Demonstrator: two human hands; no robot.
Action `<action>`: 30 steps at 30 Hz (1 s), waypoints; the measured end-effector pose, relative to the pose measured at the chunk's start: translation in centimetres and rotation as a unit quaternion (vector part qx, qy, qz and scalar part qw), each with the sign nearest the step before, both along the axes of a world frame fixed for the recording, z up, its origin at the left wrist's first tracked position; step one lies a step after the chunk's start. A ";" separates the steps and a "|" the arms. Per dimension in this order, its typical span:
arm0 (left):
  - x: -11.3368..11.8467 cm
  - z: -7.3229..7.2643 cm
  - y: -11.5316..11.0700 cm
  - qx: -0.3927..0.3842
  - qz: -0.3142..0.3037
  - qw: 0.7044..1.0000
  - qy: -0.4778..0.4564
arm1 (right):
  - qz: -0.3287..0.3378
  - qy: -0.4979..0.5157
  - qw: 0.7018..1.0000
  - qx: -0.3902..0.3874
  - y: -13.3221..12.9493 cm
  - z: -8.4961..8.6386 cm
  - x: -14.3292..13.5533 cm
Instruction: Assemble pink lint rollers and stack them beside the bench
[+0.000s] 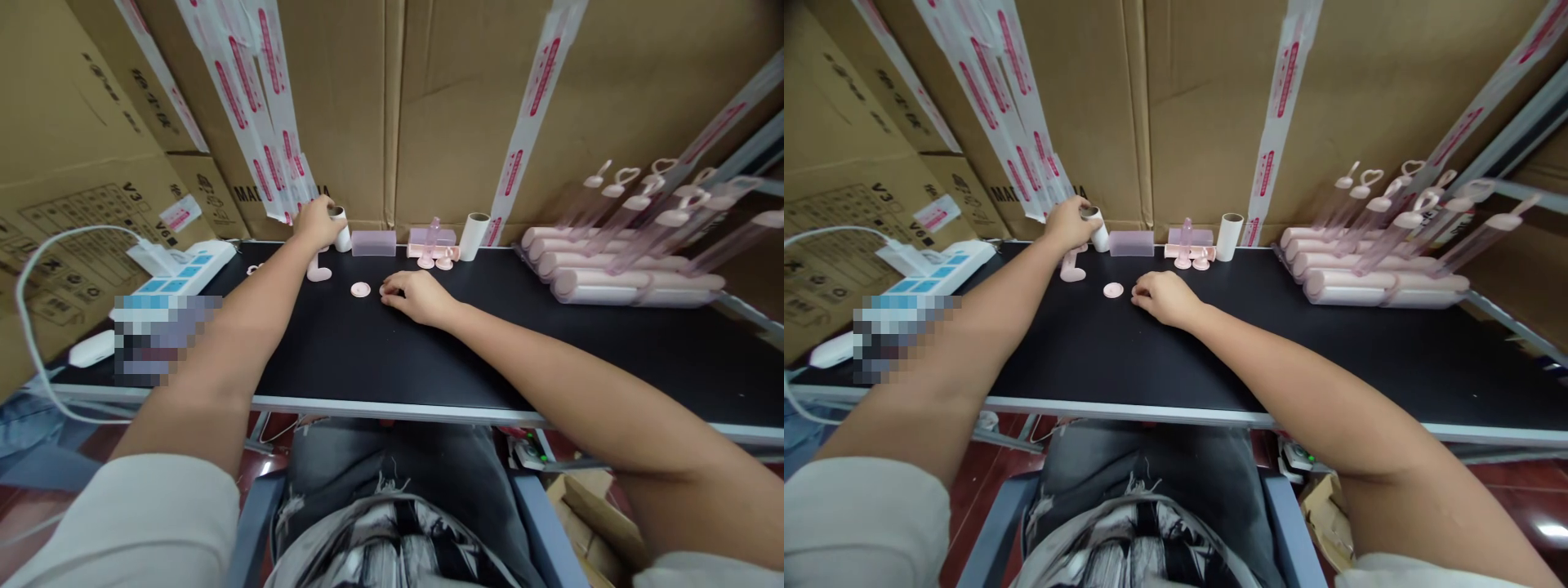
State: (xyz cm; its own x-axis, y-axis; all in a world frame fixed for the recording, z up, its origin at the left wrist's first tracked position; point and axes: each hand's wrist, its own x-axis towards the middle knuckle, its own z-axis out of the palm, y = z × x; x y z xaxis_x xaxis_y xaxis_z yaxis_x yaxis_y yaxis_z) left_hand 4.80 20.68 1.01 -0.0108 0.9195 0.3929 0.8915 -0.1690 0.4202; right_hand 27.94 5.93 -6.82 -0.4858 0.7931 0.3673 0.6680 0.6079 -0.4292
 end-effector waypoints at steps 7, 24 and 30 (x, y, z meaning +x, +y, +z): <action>-1.5 1.1 -0.8 0.007 -0.011 1.000 0.005 | 0.044 -0.040 0.998 0.001 -0.5 0.0 -0.2; -9.8 5.0 -9.1 -0.097 -0.170 0.977 -0.082 | -0.005 0.164 0.986 0.042 -0.7 0.6 0.1; -1.1 5.9 -17.3 -0.070 -0.421 0.868 -0.255 | 0.073 0.214 0.972 0.063 -3.5 3.2 -0.7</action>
State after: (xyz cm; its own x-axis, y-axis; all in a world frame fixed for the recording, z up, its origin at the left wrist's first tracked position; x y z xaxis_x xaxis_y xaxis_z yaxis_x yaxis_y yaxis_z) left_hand 3.66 3.42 6.95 0.5488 0.7243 0.4174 0.1694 -0.5853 0.7930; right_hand 27.23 2.42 -3.59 -0.3700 0.6627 0.6511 0.3472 0.7487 -0.5648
